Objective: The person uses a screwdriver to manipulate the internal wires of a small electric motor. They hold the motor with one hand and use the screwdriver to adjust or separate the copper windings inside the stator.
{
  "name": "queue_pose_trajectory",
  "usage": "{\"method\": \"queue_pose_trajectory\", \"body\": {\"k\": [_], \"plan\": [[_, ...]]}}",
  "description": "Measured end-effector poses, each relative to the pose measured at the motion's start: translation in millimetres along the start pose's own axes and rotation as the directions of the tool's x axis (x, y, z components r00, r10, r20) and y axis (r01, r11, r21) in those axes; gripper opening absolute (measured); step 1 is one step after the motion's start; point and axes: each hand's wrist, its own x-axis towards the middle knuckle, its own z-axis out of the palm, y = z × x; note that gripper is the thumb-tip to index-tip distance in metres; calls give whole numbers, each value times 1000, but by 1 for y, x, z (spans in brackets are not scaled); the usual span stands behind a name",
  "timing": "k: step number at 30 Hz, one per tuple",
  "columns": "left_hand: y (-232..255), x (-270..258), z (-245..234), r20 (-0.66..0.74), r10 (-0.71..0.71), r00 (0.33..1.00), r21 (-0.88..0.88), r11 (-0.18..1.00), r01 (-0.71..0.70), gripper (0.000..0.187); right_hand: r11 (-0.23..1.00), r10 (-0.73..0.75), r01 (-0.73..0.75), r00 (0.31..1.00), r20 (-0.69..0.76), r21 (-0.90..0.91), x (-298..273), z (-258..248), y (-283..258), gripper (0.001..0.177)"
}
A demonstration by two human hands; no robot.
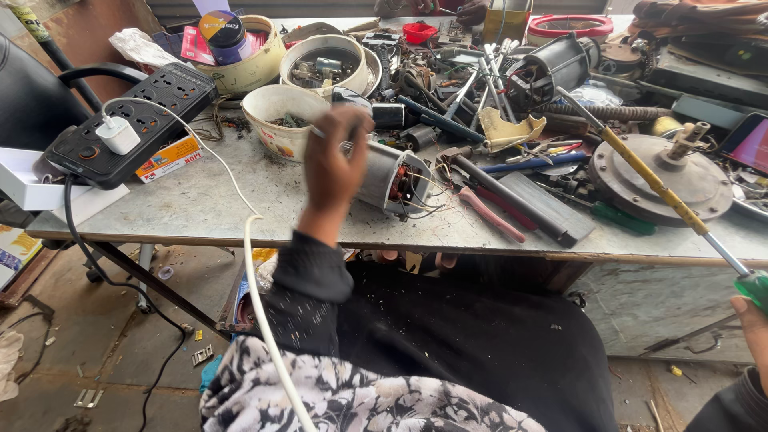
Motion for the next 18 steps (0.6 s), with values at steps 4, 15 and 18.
{"method": "queue_pose_trajectory", "body": {"k": [4, 15, 18], "plan": [[-69, 30, -15, 18, -67, 998, 347, 936, 56, 25, 997, 81, -81, 994, 71, 4, -6, -10, -40, 20], [-31, 42, 40, 615, -595, 518, 392, 800, 454, 82, 861, -31, -276, 810, 585, 427, -16, -35, -276, 57], [-18, 47, 54, 721, -628, 293, 556, 777, 296, 84, 626, 179, -714, 522, 834, 312, -21, -21, -294, 55]]}}
